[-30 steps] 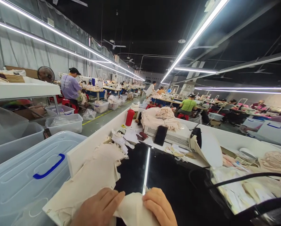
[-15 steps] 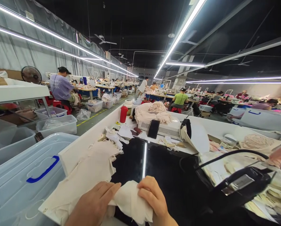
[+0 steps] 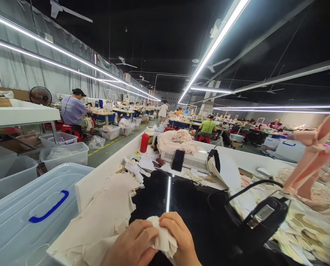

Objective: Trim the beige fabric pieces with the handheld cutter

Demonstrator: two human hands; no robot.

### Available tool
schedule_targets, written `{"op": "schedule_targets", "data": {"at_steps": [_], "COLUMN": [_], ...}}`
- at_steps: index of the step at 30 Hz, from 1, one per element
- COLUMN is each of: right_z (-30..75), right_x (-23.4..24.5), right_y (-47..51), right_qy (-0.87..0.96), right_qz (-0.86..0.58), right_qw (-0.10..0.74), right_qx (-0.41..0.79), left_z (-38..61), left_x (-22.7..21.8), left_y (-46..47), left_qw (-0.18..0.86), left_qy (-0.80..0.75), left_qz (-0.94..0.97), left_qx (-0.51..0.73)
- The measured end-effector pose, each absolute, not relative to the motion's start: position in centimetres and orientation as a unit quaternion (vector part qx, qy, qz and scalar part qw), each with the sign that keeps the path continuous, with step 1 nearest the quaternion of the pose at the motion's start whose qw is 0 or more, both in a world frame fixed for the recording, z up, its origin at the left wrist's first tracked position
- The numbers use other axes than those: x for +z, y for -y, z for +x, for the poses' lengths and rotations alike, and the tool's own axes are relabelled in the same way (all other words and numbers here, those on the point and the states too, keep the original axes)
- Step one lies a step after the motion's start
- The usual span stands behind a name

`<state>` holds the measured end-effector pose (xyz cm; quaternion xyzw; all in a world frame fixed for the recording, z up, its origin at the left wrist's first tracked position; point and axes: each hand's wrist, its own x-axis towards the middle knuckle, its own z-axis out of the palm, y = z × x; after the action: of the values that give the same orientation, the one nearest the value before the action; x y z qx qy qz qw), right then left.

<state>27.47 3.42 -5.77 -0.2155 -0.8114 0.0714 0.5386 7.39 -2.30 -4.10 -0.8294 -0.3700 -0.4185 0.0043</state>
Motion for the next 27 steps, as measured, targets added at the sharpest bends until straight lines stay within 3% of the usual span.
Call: {"op": "schedule_targets", "data": {"at_steps": [2,8,16,22,27], "right_z": [27.4,27.1,27.1,26.7,26.8], "right_x": [-5.2,-4.9,-6.4,-7.2,-6.4], "right_y": [-3.3,-3.5,-3.6,-3.0,-2.7], "right_qy": [0.813,0.809,0.819,0.783,0.780], "right_qz": [-0.217,-0.220,-0.217,-0.281,-0.272], "right_qw": [0.537,0.543,0.529,0.552,0.556], "right_qx": [0.063,0.041,0.049,0.061,0.089], "left_z": [7.5,7.0,6.7,6.8,4.7], "left_x": [-3.7,-2.9,-4.3,-6.1,-4.6], "left_y": [2.2,1.4,-1.2,-2.4,-2.9], "left_qw": [-0.055,-0.375,-0.567,-0.594,-0.529], "left_qy": [0.375,0.456,0.414,0.411,0.442], "left_qz": [-0.816,-0.676,-0.496,-0.444,-0.470], "left_qx": [-0.437,-0.441,-0.512,-0.530,-0.552]}}
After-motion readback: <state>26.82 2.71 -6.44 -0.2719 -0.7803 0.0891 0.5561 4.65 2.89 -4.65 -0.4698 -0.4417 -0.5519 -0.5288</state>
